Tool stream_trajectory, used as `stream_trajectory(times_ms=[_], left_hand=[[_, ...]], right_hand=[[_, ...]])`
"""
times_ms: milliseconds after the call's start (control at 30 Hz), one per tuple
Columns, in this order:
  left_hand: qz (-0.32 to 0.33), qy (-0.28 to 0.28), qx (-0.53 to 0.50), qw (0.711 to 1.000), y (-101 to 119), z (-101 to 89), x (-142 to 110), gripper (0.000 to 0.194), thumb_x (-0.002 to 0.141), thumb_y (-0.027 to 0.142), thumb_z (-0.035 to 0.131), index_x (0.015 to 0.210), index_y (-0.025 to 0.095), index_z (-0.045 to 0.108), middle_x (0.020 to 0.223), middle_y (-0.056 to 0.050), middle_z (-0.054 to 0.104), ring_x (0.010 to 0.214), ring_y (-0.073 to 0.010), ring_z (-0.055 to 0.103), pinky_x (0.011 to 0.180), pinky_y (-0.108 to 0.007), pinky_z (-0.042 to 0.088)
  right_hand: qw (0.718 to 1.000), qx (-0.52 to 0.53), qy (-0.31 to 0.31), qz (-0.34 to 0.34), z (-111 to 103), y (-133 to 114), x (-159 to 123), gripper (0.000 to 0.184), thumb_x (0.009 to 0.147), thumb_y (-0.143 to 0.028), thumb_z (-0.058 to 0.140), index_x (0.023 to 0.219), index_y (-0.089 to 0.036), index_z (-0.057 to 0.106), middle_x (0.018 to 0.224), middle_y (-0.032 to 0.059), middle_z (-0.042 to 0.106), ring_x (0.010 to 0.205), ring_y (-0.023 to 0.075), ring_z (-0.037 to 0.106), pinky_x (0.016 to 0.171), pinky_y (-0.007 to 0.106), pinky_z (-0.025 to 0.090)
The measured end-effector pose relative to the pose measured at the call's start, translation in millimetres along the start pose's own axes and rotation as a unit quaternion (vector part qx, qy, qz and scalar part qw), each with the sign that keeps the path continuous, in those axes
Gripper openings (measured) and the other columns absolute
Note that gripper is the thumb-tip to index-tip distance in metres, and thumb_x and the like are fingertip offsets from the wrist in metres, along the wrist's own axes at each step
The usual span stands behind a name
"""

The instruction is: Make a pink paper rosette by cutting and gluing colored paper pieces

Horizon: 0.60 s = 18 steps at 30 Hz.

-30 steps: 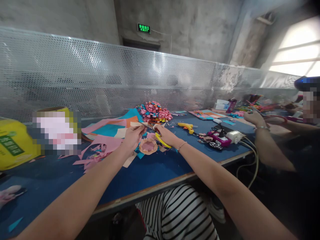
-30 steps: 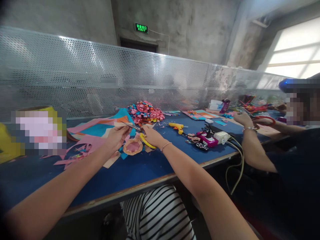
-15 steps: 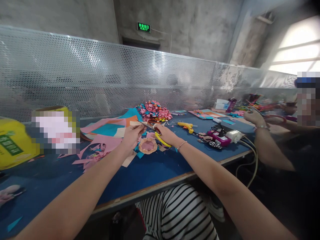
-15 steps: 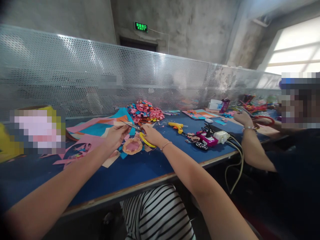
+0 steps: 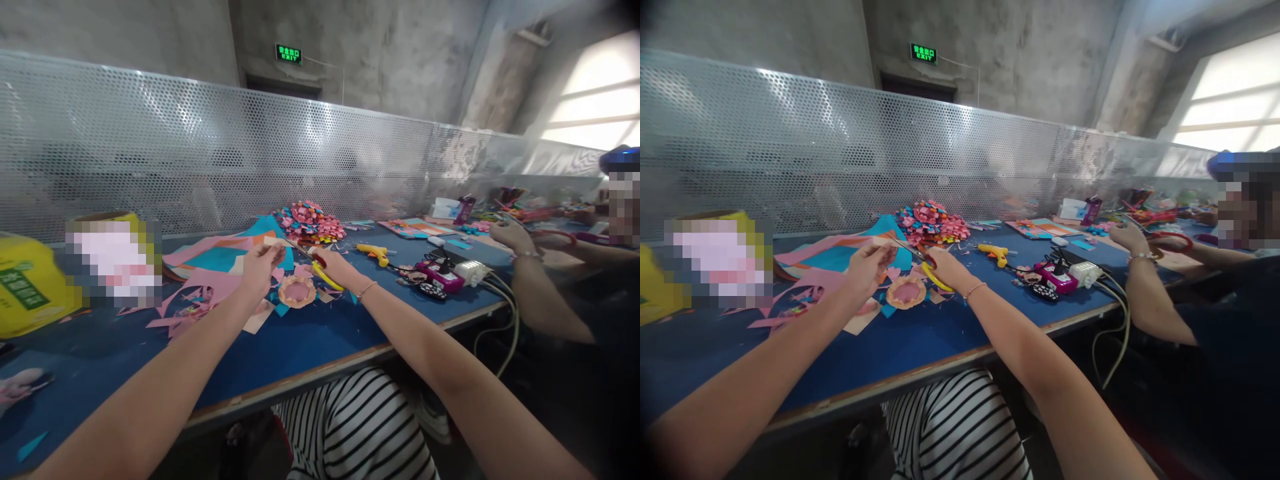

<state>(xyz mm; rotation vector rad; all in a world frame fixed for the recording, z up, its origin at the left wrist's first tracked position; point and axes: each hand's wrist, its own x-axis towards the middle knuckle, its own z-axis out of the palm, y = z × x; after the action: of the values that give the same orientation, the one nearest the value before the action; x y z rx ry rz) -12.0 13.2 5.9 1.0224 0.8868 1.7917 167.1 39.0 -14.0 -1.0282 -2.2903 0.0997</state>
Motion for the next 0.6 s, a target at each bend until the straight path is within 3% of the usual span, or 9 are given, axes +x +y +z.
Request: stream_trajectory(times_ms=[233,400,600], left_hand=[[0.055,-0.012,0.062,0.996,-3.3,-8.6,9.7,0.026,0.053,0.032,0.075,0.064,0.014,0.06,0.06,0.0,0.06,0.06,-0.0108,0.058,0.066,-0.028,0.049],[0.1,-0.043,0.198,0.974,-4.4,-23.7,19.9,0.024,0.06,0.036,0.069,0.069,0.014,0.063,0.064,-0.003,0.063,0.06,-0.014,0.059,0.061,-0.028,0.047],[0.102,-0.06,0.237,0.964,-5.9,-31.3,24.4,0.026,0.061,0.04,0.067,0.067,0.015,0.063,0.067,-0.004,0.065,0.06,-0.0138,0.058,0.059,-0.026,0.046]], right_hand=[[0.998,-0.033,-0.061,0.01,-3.4,-2.9,-5.1,0.043,0.084,-0.042,0.049,0.113,-0.012,0.045,0.102,0.0122,0.058,0.087,0.0182,0.056,0.074,0.027,0.04],[0.994,-0.087,-0.056,0.019,-10.1,1.4,-9.0,0.047,0.081,-0.049,0.05,0.115,-0.016,0.045,0.115,0.0128,0.055,0.098,0.0214,0.055,0.076,0.029,0.041],[0.993,-0.095,-0.06,0.023,-19.4,2.3,-11.0,0.052,0.079,-0.055,0.05,0.118,-0.02,0.045,0.116,0.0104,0.055,0.098,0.021,0.056,0.074,0.028,0.042]])
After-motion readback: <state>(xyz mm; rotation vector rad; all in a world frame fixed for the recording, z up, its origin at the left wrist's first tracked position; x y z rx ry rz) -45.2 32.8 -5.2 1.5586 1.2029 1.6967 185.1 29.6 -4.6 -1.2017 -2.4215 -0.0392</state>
